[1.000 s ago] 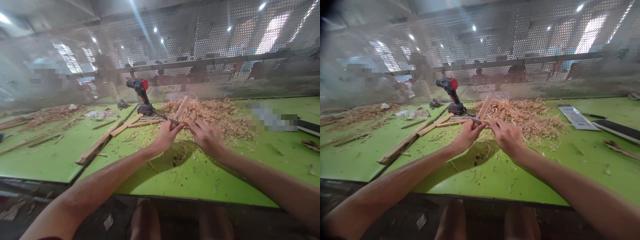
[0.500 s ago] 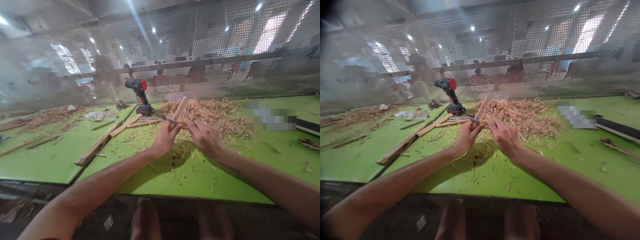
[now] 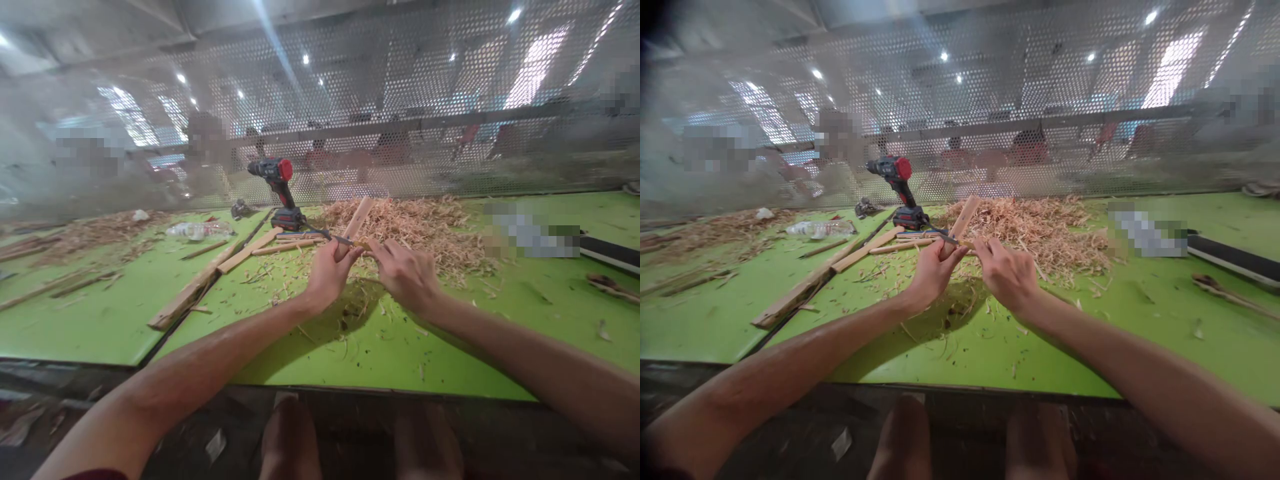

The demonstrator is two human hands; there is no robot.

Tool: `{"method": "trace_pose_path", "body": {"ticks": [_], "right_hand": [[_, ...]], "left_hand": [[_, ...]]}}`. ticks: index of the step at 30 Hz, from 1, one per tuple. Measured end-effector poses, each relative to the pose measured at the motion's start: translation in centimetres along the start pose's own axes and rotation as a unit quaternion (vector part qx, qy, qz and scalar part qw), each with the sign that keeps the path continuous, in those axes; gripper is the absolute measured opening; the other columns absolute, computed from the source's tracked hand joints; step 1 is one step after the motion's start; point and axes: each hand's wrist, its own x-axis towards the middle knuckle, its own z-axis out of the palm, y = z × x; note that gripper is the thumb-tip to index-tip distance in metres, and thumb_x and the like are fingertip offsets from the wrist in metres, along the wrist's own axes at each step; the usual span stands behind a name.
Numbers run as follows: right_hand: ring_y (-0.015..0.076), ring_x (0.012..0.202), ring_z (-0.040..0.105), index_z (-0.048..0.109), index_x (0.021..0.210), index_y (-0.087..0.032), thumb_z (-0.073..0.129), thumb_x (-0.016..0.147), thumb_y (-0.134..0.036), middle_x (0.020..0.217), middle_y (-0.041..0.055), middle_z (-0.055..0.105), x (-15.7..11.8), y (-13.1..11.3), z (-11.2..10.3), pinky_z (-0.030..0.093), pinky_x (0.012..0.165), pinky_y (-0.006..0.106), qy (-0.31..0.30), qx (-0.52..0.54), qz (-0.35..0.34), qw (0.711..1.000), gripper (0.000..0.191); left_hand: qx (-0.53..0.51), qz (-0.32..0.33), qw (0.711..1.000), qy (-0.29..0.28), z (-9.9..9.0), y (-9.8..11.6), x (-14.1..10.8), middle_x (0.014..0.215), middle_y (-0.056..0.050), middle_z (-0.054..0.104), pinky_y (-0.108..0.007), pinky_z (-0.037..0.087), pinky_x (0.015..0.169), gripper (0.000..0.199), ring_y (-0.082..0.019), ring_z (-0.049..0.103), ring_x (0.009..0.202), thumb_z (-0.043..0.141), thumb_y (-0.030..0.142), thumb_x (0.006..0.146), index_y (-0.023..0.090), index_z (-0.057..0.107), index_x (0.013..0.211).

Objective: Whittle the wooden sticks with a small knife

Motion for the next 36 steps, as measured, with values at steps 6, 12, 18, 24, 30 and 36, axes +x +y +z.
{"method": "trace_pose_path", "body": {"ticks": [6,12,18,24,30,36], "right_hand": [[0.0125,0.05,0.043,0.069,0.133,-0.009,0.02,0.109,-0.022,0.081,0.0151,0.07,0.0,-0.2,0.0,0.026,0.043,0.025,-0.002,-0.002,0.006,1.0,0.057],[0.0117,0.05,0.043,0.071,0.132,-0.012,0.023,0.109,-0.02,0.077,0.0134,0.07,0.2,-0.2,-0.3,0.025,0.043,0.024,0.008,-0.029,0.0,1.0,0.055],[0.0114,0.049,0.043,0.069,0.135,-0.011,0.027,0.108,-0.02,0.084,0.015,0.073,0.4,-0.3,-0.5,0.026,0.042,0.024,0.004,-0.025,0.017,1.0,0.051],[0.0144,0.05,0.047,0.066,0.137,-0.015,0.025,0.109,-0.027,0.088,0.0134,0.072,0.8,0.8,0.3,0.03,0.043,0.027,-0.005,0.009,-0.004,1.0,0.051],[0.0142,0.054,0.048,0.062,0.142,-0.014,0.029,0.109,-0.031,0.093,0.0133,0.073,0.8,1.7,0.6,0.03,0.047,0.028,-0.054,0.008,-0.02,0.998,0.05],[0.0142,0.056,0.046,0.063,0.142,-0.016,0.025,0.109,-0.029,0.093,0.0127,0.072,0.6,1.3,0.0,0.027,0.049,0.029,-0.06,-0.002,-0.006,0.998,0.052]], "left_hand": [[0.016,-0.011,1.0,0.002,0.0,-0.2,0.2,0.06,0.006,0.024,-0.028,0.018,0.055,0.057,-0.01,0.022,0.058,0.07,0.052,0.086,0.021,0.029,0.063],[-0.014,-0.018,1.0,0.006,0.1,0.1,0.1,0.061,0.007,0.029,-0.027,0.018,0.055,0.055,-0.01,0.024,0.059,0.073,0.055,0.083,0.021,0.035,0.064],[-0.032,-0.064,0.997,0.006,0.3,-0.1,0.3,0.056,0.007,0.029,-0.028,0.015,0.052,0.059,-0.009,0.024,0.053,0.071,0.066,0.08,0.021,0.036,0.061],[-0.037,-0.046,0.998,-0.012,0.3,0.0,0.2,0.055,0.007,0.032,-0.028,0.019,0.051,0.055,-0.009,0.026,0.052,0.067,0.06,0.086,0.022,0.035,0.062],[-0.024,0.015,0.999,-0.037,0.6,-1.3,0.5,0.061,0.006,0.036,-0.028,0.023,0.055,0.042,-0.011,0.031,0.058,0.06,0.047,0.094,0.022,0.037,0.069],[-0.031,0.015,0.998,-0.05,0.5,-1.2,0.5,0.059,0.006,0.032,-0.028,0.022,0.055,0.045,-0.011,0.028,0.057,0.061,0.048,0.092,0.023,0.034,0.066]]}}
